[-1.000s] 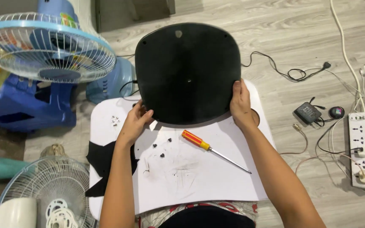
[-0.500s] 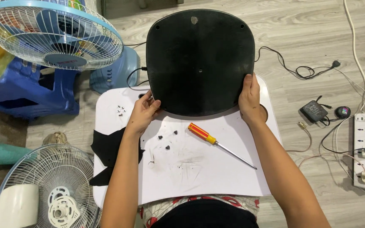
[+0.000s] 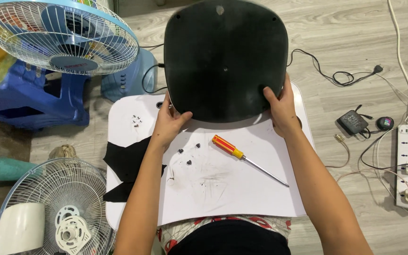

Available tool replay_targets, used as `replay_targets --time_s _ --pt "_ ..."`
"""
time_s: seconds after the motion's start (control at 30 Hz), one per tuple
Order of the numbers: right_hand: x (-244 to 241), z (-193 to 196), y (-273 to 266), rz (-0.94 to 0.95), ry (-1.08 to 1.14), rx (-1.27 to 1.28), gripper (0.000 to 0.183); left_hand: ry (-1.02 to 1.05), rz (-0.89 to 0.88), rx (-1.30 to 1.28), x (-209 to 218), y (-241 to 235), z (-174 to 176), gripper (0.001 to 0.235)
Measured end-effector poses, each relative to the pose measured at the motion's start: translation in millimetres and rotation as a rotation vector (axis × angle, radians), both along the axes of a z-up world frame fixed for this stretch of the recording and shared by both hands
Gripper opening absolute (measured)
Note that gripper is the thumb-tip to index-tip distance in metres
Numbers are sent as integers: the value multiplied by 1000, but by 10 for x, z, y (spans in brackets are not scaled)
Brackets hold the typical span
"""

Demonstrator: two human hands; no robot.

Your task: The person uses a screwdriver to remove screws from the back of a black electronic device. They separate the casing to reveal the internal components and wires, then reassemble the device by aligning the parts and securing them with screws.

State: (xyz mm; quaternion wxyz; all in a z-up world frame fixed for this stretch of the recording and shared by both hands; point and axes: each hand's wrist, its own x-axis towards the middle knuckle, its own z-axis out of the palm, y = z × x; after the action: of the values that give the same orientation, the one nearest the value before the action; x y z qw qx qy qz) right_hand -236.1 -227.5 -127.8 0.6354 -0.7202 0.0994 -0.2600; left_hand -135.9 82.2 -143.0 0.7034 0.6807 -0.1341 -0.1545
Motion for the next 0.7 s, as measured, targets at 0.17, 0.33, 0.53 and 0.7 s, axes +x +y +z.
replay_targets --time_s 0.17,0.33,0.53,0.7 --pt "78 -67 36 245 -185 315 89 -86 16 -154 104 -74 -153 104" --pt "33 3 129 258 -178 294 103 -41 48 -169 0 -226 12 93" --pt "120 -150 72 245 -233 251 107 -8 49 -242 -40 -294 7 107" --pt "106 -175 69 230 -199 247 104 57 85 -136 -47 -333 155 103"
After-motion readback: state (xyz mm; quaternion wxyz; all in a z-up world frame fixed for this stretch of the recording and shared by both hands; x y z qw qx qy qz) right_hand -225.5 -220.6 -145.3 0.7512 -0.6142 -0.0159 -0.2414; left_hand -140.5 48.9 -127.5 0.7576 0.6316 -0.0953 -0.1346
